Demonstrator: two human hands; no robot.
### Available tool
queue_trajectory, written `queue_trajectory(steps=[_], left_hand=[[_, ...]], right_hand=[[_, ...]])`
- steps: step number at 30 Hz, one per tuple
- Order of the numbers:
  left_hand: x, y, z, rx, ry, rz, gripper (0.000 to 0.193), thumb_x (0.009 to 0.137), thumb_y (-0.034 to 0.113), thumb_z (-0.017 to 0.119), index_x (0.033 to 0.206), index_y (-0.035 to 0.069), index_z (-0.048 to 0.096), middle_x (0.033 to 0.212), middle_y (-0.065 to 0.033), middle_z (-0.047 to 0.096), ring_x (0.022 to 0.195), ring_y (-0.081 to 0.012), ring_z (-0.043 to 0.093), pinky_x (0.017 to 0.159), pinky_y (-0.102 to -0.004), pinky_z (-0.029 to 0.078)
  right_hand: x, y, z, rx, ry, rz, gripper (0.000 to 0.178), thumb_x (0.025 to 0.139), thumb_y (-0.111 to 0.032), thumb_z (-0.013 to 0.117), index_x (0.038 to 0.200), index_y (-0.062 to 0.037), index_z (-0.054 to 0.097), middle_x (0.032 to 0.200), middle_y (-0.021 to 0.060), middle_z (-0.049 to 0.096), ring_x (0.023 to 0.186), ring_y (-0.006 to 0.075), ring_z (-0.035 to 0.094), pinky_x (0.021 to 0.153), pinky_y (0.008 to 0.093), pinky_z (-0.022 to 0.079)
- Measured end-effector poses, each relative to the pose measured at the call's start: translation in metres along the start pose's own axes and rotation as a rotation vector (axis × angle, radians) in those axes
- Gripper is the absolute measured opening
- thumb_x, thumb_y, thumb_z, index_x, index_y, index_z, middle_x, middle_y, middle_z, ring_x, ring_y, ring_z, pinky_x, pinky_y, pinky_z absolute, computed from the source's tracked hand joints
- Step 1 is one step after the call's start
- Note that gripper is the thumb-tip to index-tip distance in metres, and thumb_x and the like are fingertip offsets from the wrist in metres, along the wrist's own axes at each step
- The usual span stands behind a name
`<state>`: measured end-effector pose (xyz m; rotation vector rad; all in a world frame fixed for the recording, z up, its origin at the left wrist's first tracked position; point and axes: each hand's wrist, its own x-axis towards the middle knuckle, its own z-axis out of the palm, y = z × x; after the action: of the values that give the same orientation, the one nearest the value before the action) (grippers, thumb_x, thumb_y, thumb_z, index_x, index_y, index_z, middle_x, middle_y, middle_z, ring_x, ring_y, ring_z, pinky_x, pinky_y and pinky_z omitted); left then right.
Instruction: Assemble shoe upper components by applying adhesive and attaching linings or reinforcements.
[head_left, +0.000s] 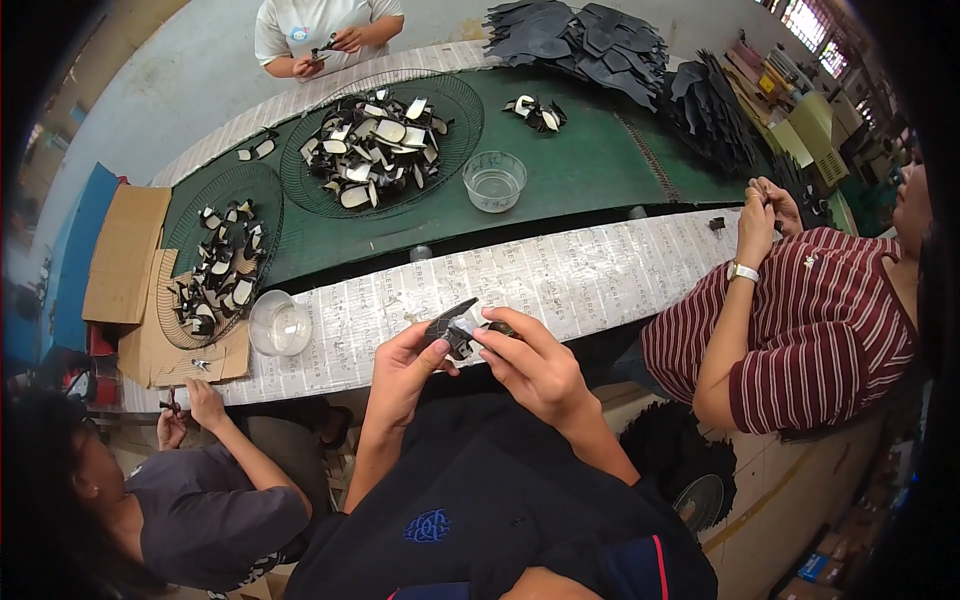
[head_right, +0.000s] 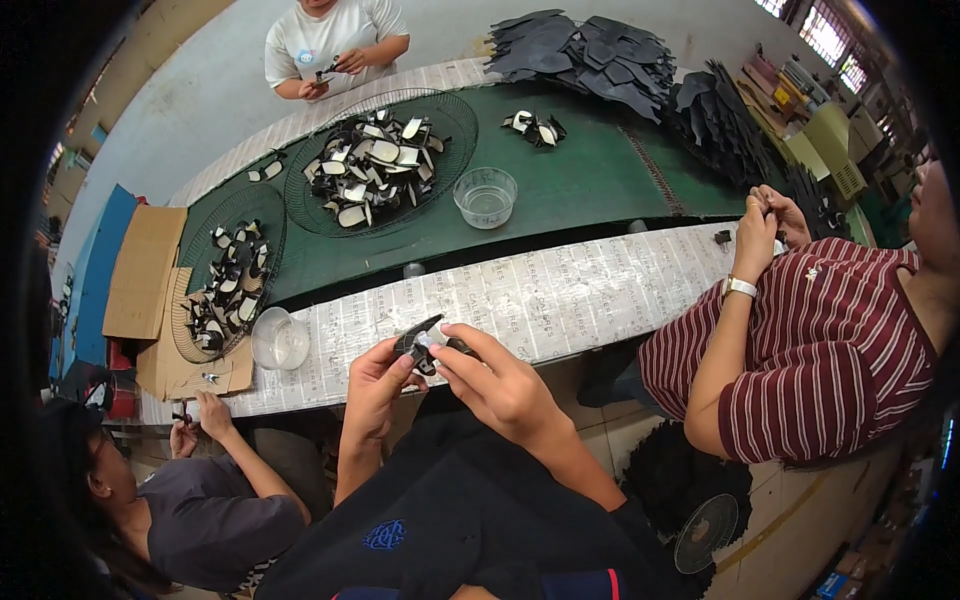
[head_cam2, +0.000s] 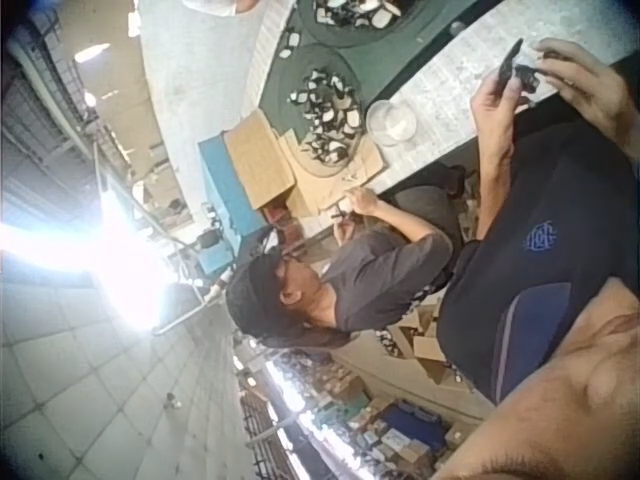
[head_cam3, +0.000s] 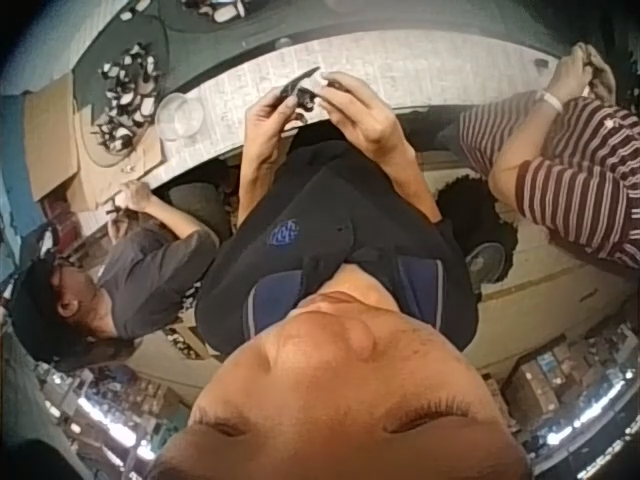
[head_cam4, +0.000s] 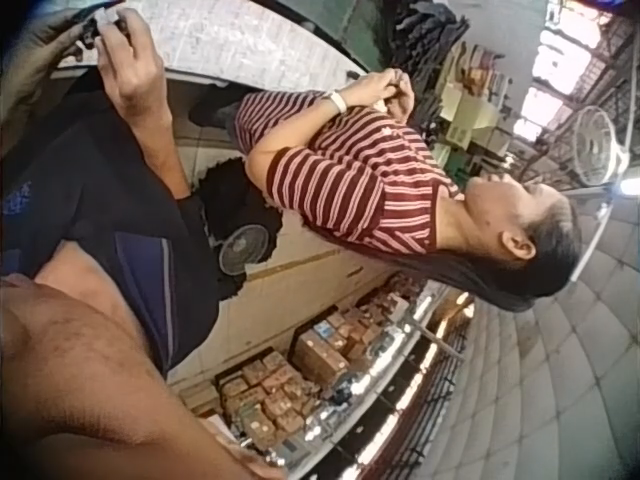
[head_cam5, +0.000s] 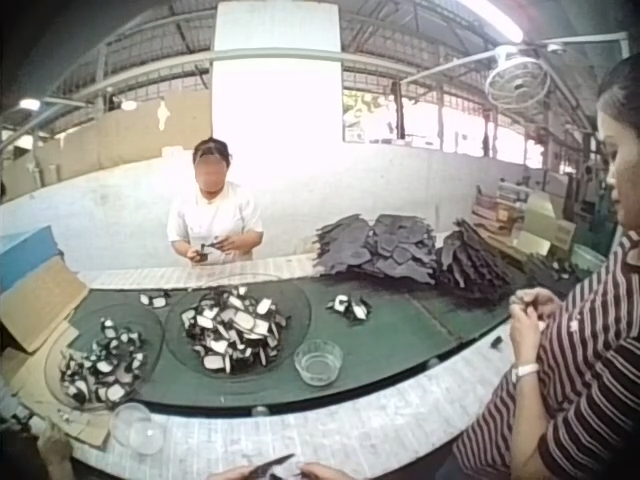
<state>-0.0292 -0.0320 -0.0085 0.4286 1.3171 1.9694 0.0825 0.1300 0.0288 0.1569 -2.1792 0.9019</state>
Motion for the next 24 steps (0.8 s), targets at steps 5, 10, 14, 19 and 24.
queue_trajectory(steps=[5,10,14,19,24], left_hand=[[0.001,0.002,0.002,0.029,0.007,0.013,0.026,0.092,0.007,0.064,0.115,-0.005,0.063,0.101,-0.0085,0.066,0.087,-0.0144,0.062,0.067,-0.0275,0.055],[0.000,-0.001,0.002,0.059,0.007,0.022,0.027,0.092,0.008,0.063,0.116,-0.006,0.062,0.101,-0.0098,0.066,0.086,-0.0156,0.063,0.067,-0.0272,0.054],[0.000,-0.001,0.002,0.036,0.003,-0.002,0.028,0.094,0.010,0.061,0.117,-0.006,0.060,0.101,-0.0113,0.066,0.086,-0.0172,0.065,0.068,-0.0269,0.054],[0.002,-0.003,-0.002,-0.059,-0.015,-0.038,0.027,0.097,0.011,0.057,0.118,-0.007,0.056,0.101,-0.0136,0.067,0.084,-0.0192,0.067,0.068,-0.0269,0.055],[0.003,-0.008,-0.003,-0.114,-0.001,-0.042,0.031,0.096,0.016,0.059,0.119,-0.005,0.056,0.103,-0.0153,0.067,0.082,-0.0211,0.068,0.067,-0.0277,0.056]], right_hand=[[0.000,0.002,0.001,-0.098,0.052,-0.001,0.030,0.080,0.002,0.071,0.109,0.0010,0.065,0.115,0.0176,0.061,0.090,0.0301,0.067,0.073,0.0340,0.057],[-0.001,0.002,0.000,-0.169,0.092,0.034,0.030,0.080,0.002,0.071,0.109,0.0011,0.065,0.114,0.0176,0.061,0.088,0.0306,0.067,0.072,0.0345,0.056],[-0.003,0.003,-0.003,-0.171,0.125,0.097,0.029,0.080,0.003,0.070,0.108,0.0014,0.065,0.113,0.0176,0.062,0.089,0.0304,0.067,0.073,0.0339,0.056],[-0.005,0.001,-0.012,-0.055,0.220,0.231,0.024,0.082,0.004,0.069,0.106,0.0019,0.067,0.110,0.0164,0.065,0.085,0.0205,0.067,0.066,0.0273,0.057],[-0.008,-0.004,-0.016,0.005,0.208,0.275,0.024,0.083,0.003,0.069,0.107,0.0025,0.067,0.110,0.0158,0.064,0.084,0.0185,0.067,0.067,0.0260,0.058]])
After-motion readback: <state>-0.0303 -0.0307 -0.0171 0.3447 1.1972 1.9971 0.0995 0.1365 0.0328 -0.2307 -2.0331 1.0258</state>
